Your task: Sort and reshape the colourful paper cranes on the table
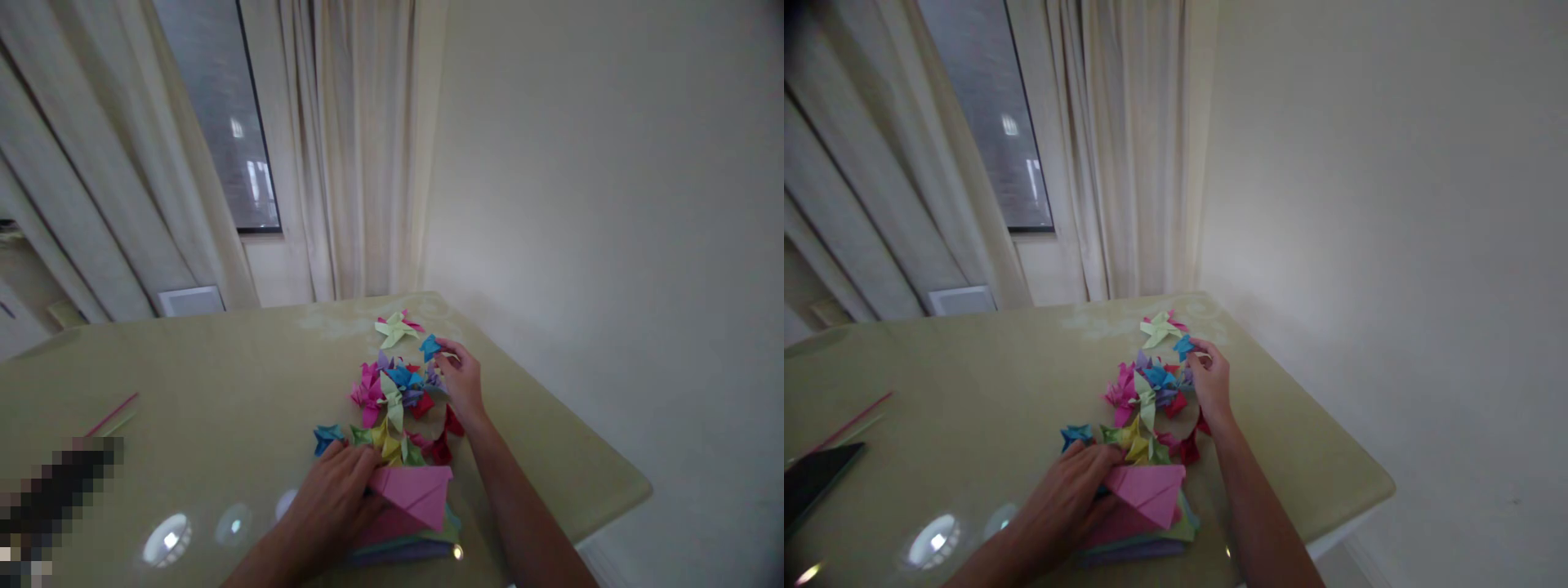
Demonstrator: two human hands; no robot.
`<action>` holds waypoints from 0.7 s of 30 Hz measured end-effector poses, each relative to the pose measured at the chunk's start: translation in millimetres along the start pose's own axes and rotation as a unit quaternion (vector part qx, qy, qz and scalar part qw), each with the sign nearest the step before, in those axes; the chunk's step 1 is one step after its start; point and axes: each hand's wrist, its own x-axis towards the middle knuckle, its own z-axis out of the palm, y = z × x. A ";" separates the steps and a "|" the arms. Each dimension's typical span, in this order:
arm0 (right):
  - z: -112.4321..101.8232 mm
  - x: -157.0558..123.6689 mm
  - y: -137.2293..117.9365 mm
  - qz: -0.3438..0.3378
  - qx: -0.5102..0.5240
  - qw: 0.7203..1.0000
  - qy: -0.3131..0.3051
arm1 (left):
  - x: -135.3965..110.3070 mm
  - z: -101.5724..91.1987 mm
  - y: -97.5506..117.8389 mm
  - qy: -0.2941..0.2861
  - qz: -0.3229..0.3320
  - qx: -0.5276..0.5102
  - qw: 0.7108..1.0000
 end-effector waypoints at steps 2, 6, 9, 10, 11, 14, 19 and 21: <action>-2.3 2.7 0.4 -0.005 -0.011 1.000 0.012 | -0.1 3.0 1.4 0.003 0.029 0.027 0.999; -12.8 12.3 2.7 -0.039 -0.053 0.997 0.044 | -1.3 7.7 0.9 0.014 0.054 0.067 0.996; -24.4 21.5 9.4 -0.052 -0.084 0.994 0.054 | -1.7 7.5 1.0 0.013 0.051 0.052 0.997; -28.3 24.5 12.5 -0.051 -0.092 0.993 0.053 | -1.7 6.9 1.5 0.012 0.047 0.042 0.998; -31.9 27.2 15.8 -0.049 -0.100 0.992 0.052 | -1.6 6.0 2.2 0.010 0.041 0.031 0.999; -40.1 33.3 24.6 -0.041 -0.119 0.991 0.052 | -1.4 2.3 5.4 -0.009 0.014 0.009 1.000; -44.9 36.5 28.6 -0.037 -0.126 0.990 0.047 | -4.2 -3.1 7.5 0.001 0.014 0.015 1.000; -44.4 36.0 27.6 -0.038 -0.127 0.990 0.045 | -7.3 -4.4 5.6 0.013 0.026 0.033 0.999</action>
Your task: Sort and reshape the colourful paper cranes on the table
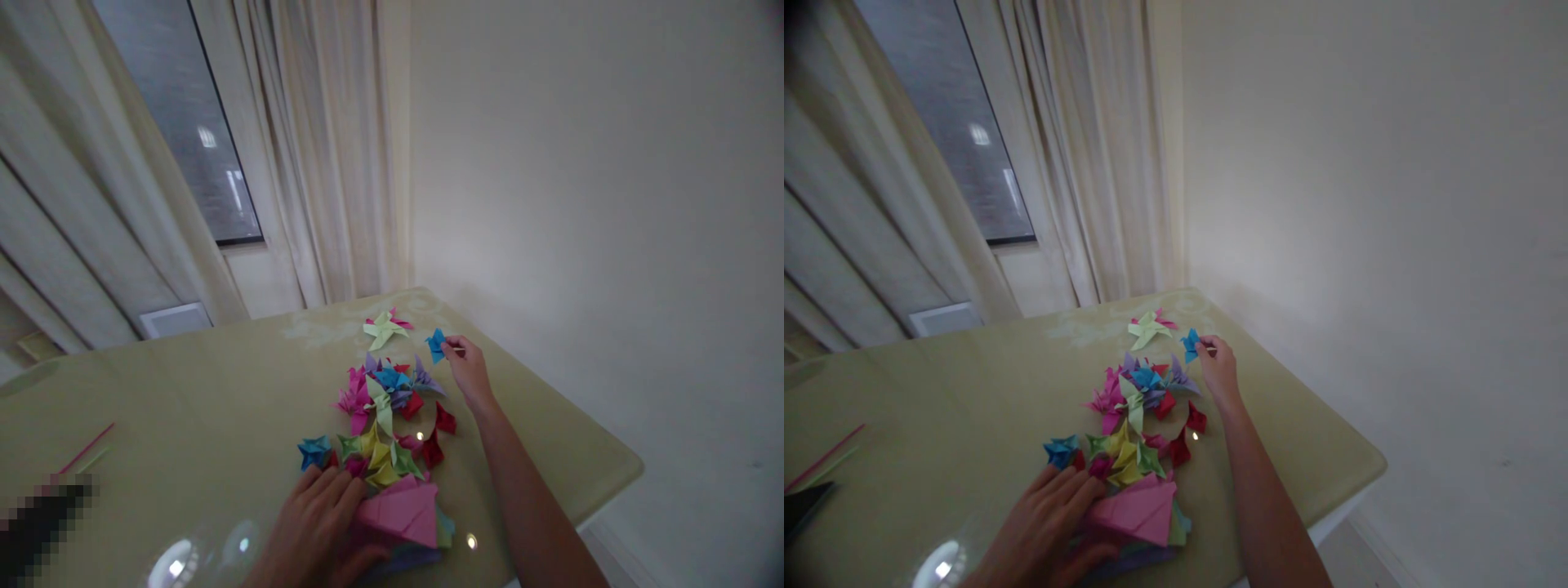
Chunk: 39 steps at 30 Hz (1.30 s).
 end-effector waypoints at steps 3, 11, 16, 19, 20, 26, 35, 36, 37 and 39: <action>1.6 -1.7 -2.2 -0.011 -0.001 1.000 -0.001 | -6.1 -1.3 -3.1 -0.003 0.013 0.029 0.999; 0.9 -7.7 4.0 -0.055 -0.119 0.991 -0.011 | 15.3 -1.4 -18.4 -0.007 -0.069 -0.006 0.998; -1.9 -13.3 20.4 -0.049 -0.242 0.967 -0.059 | 74.7 15.5 -52.1 -0.067 -0.173 -0.009 0.983; 4.6 -18.2 25.9 -0.027 -0.243 0.961 -0.127 | 105.1 30.2 -65.0 -0.175 -0.194 0.002 0.965; 7.8 -20.0 25.8 -0.026 -0.231 0.961 -0.146 | 112.6 34.8 -67.9 -0.204 -0.193 0.004 0.960; 22.6 -34.7 7.9 -0.001 -0.107 0.962 -0.250 | 129.8 57.5 -94.0 -0.261 -0.190 0.022 0.946; 32.6 -47.9 -4.4 -0.027 -0.130 0.942 -0.309 | 122.7 29.9 -128.2 -0.214 -0.210 0.016 0.954; 32.3 -46.6 -5.1 -0.025 -0.147 0.939 -0.309 | 121.5 23.4 -131.5 -0.217 -0.215 0.017 0.952; 31.0 -44.8 -5.5 -0.024 -0.158 0.937 -0.310 | 119.4 17.8 -134.9 -0.222 -0.221 0.018 0.950; 26.6 -40.5 -5.0 -0.027 -0.160 0.935 -0.316 | 112.4 10.6 -140.8 -0.232 -0.230 0.016 0.945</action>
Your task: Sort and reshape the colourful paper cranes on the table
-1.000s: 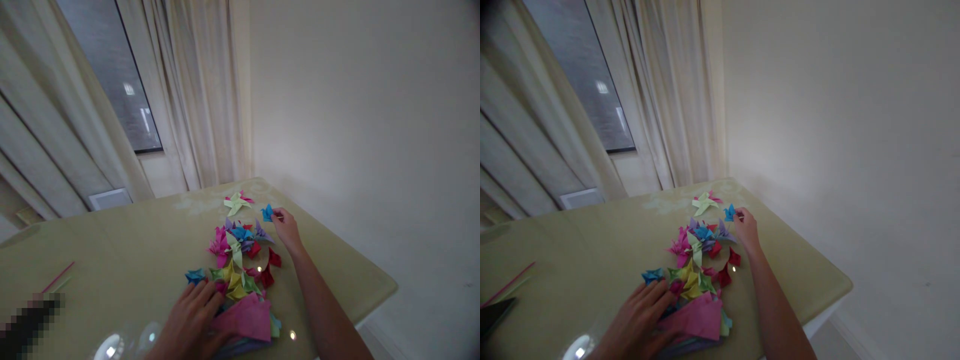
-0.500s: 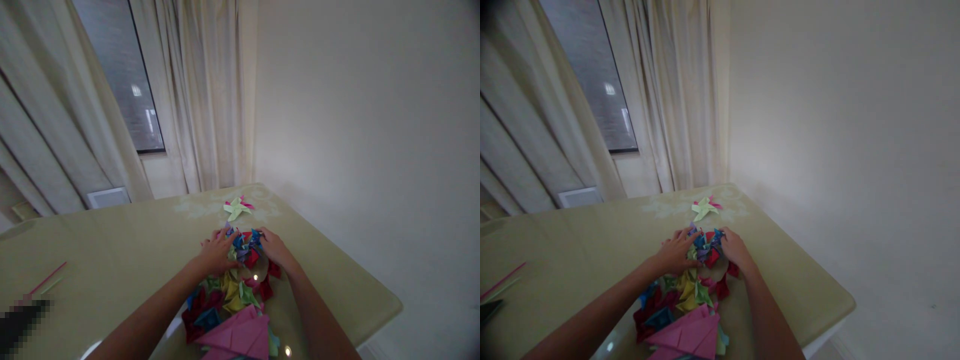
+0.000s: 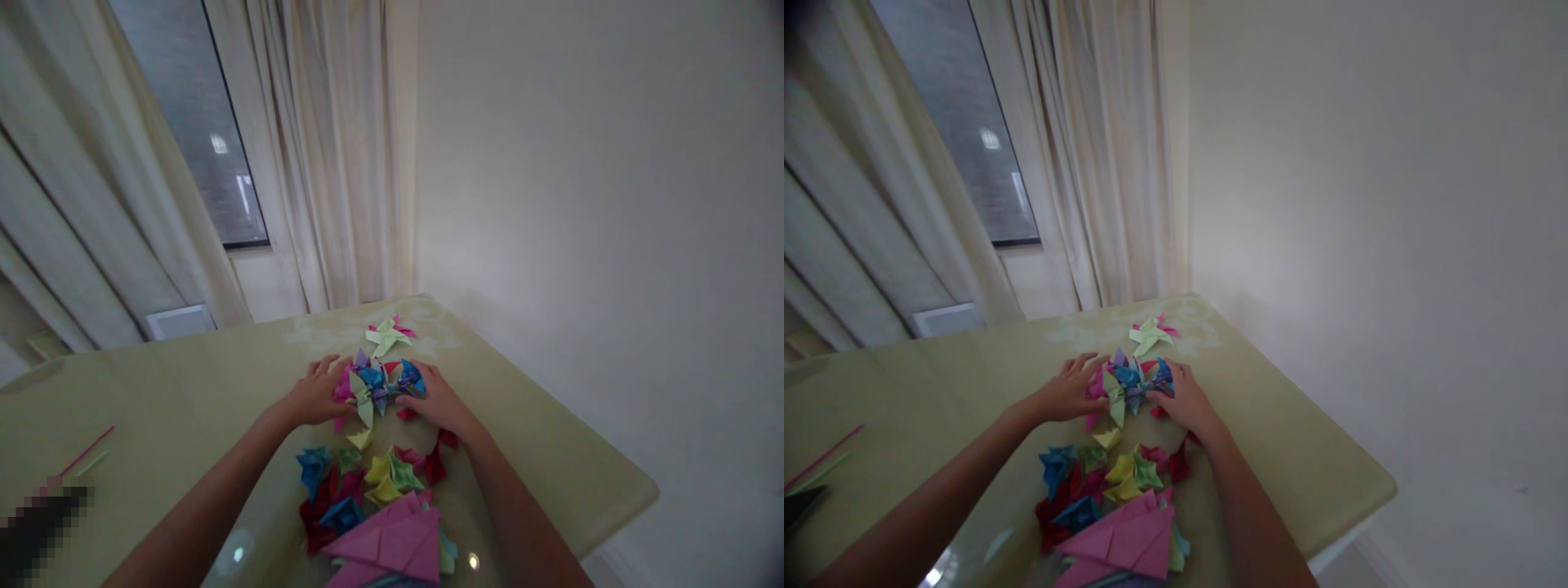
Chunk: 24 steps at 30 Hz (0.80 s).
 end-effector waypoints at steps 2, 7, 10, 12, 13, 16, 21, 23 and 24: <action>-4.6 0.6 3.7 -0.012 0.007 1.000 -0.014 | -7.0 3.3 -7.5 -0.002 -0.003 -0.004 1.000; 0.0 2.2 6.0 -0.007 -0.025 1.000 -0.014 | -19.3 25.7 -16.9 0.056 0.027 -0.022 0.998; 1.9 0.9 3.2 -0.011 -0.039 0.999 0.006 | -29.0 30.1 -19.1 0.173 0.034 -0.061 0.982; -2.1 -0.4 1.8 -0.020 -0.038 0.999 0.021 | -44.6 28.2 -17.8 0.237 0.050 -0.098 0.965; -5.2 -0.9 1.1 -0.026 -0.037 0.998 0.032 | -55.6 27.3 -16.0 0.244 0.067 -0.113 0.961; -14.8 -1.6 -3.6 -0.050 -0.044 0.995 0.076 | -94.9 30.2 -6.9 0.190 0.139 -0.127 0.963; -20.0 -6.5 -26.0 -0.084 0.011 0.995 0.050 | -131.8 56.1 6.6 0.154 0.208 -0.088 0.962; -17.5 -11.9 -37.8 -0.080 0.057 0.994 -0.048 | -131.6 65.0 7.2 0.160 0.200 -0.080 0.963; -15.2 -15.1 -43.3 -0.076 0.070 0.989 -0.105 | -130.3 67.9 6.3 0.165 0.189 -0.079 0.965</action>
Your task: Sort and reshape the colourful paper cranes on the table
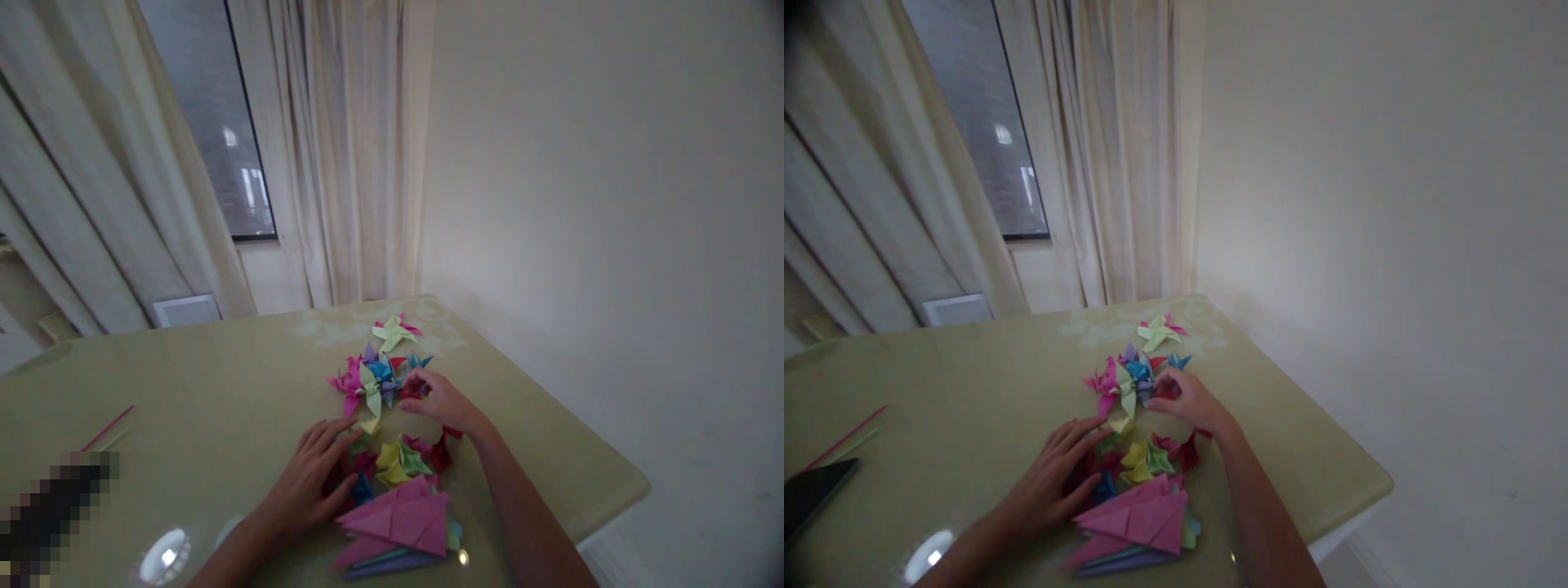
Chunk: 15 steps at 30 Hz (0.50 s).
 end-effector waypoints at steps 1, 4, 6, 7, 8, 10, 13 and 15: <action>4.2 -1.8 -4.7 0.006 0.010 0.998 -0.057 | 0.1 1.8 -2.1 0.007 -0.010 0.003 1.000; 19.3 -5.8 -12.4 0.028 -0.014 0.981 -0.190 | -0.7 3.2 -8.2 0.019 -0.020 0.010 1.000; 28.9 -6.0 -12.5 0.030 -0.058 0.974 -0.218 | -1.7 3.5 -10.5 0.015 -0.014 0.013 1.000; 32.5 -5.3 -11.6 0.024 -0.082 0.974 -0.211 | -1.7 3.9 -10.8 0.014 -0.018 0.013 1.000; 35.0 -4.4 -10.5 0.017 -0.107 0.975 -0.193 | -1.3 4.3 -10.7 0.016 -0.029 0.013 0.999; 35.9 -2.5 -8.3 0.007 -0.142 0.979 -0.149 | 0.6 4.8 -9.4 0.027 -0.054 0.010 0.998; 30.7 -1.6 -6.6 0.009 -0.139 0.982 -0.124 | 3.6 3.7 -5.9 0.025 -0.045 0.002 0.999; 28.4 -2.5 -6.2 0.005 -0.122 0.982 -0.144 | 4.9 3.7 -3.2 0.009 -0.018 0.004 1.000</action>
